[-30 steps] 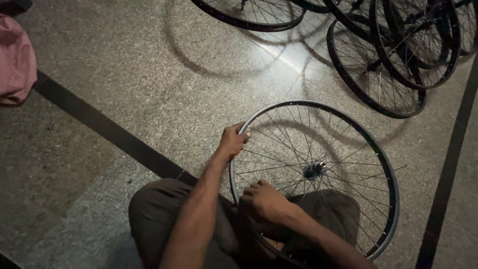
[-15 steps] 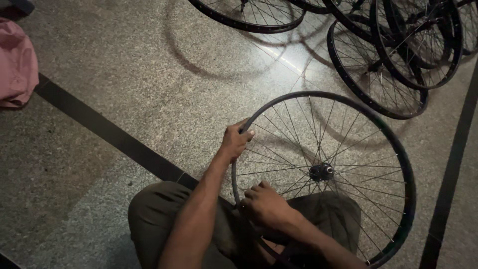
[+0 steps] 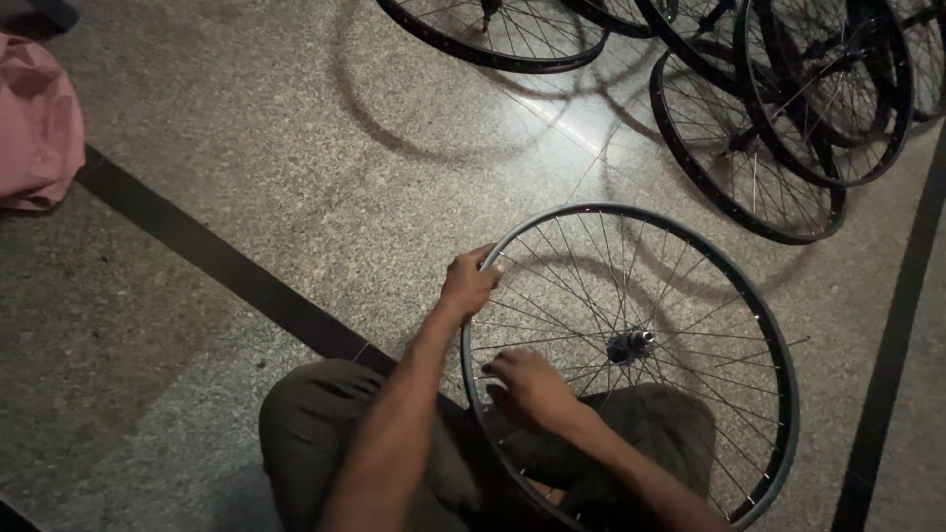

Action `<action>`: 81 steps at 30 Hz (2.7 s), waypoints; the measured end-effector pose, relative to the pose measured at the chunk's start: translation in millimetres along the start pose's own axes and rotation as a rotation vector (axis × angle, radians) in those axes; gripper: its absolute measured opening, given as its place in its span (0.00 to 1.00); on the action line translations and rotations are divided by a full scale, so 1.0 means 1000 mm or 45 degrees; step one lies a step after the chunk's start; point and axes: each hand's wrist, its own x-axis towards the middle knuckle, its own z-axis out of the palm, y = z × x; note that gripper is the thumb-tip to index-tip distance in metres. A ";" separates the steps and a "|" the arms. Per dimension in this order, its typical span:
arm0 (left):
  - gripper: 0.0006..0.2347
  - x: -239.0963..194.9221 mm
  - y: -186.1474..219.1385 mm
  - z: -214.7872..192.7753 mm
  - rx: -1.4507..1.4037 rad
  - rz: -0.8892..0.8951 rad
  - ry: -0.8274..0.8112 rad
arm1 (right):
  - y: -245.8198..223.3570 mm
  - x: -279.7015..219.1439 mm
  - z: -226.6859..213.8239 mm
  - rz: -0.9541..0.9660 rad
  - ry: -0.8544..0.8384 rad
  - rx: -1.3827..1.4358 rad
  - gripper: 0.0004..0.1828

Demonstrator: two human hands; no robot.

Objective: The person sits on the floor and inserts bicycle spokes into the hub of a wheel rim. They manipulate the spokes by hand, threading them through the rim holes and into the hub to assemble the wheel structure.

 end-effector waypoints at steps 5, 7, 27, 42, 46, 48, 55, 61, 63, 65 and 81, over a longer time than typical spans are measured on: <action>0.22 -0.002 0.003 -0.002 0.079 0.283 0.123 | 0.010 -0.004 0.019 0.023 -0.222 -0.133 0.13; 0.23 -0.002 0.013 -0.009 -0.050 -0.065 -0.009 | 0.017 -0.010 0.015 -0.022 -0.244 -0.049 0.14; 0.21 0.001 0.005 -0.009 -0.045 -0.004 -0.062 | -0.036 -0.017 -0.010 -0.380 -0.168 0.015 0.13; 0.18 0.000 0.007 -0.008 -0.026 0.025 -0.069 | -0.015 -0.018 -0.001 -0.539 -0.050 -0.027 0.17; 0.20 0.003 0.002 -0.008 -0.074 0.033 -0.081 | -0.034 -0.019 -0.005 -0.277 -0.153 0.029 0.10; 0.19 0.003 0.001 -0.008 -0.087 0.081 -0.078 | -0.045 -0.017 -0.012 -0.241 -0.133 0.009 0.11; 0.18 0.003 0.010 -0.003 -0.280 -0.045 -0.029 | -0.049 -0.007 -0.026 -0.391 -0.185 0.054 0.12; 0.16 -0.006 0.024 -0.010 -0.543 -0.237 -0.013 | -0.019 -0.016 -0.030 -0.153 0.203 0.194 0.11; 0.15 -0.011 0.033 -0.009 -0.674 -0.247 -0.008 | -0.012 -0.019 -0.027 -0.225 0.240 -0.043 0.14; 0.16 -0.019 0.044 0.000 -0.677 -0.233 0.078 | -0.003 -0.015 -0.027 -0.365 0.058 -0.208 0.21; 0.20 -0.013 0.008 0.003 -0.620 -0.462 -0.041 | 0.035 -0.009 0.007 -0.371 -0.263 0.204 0.11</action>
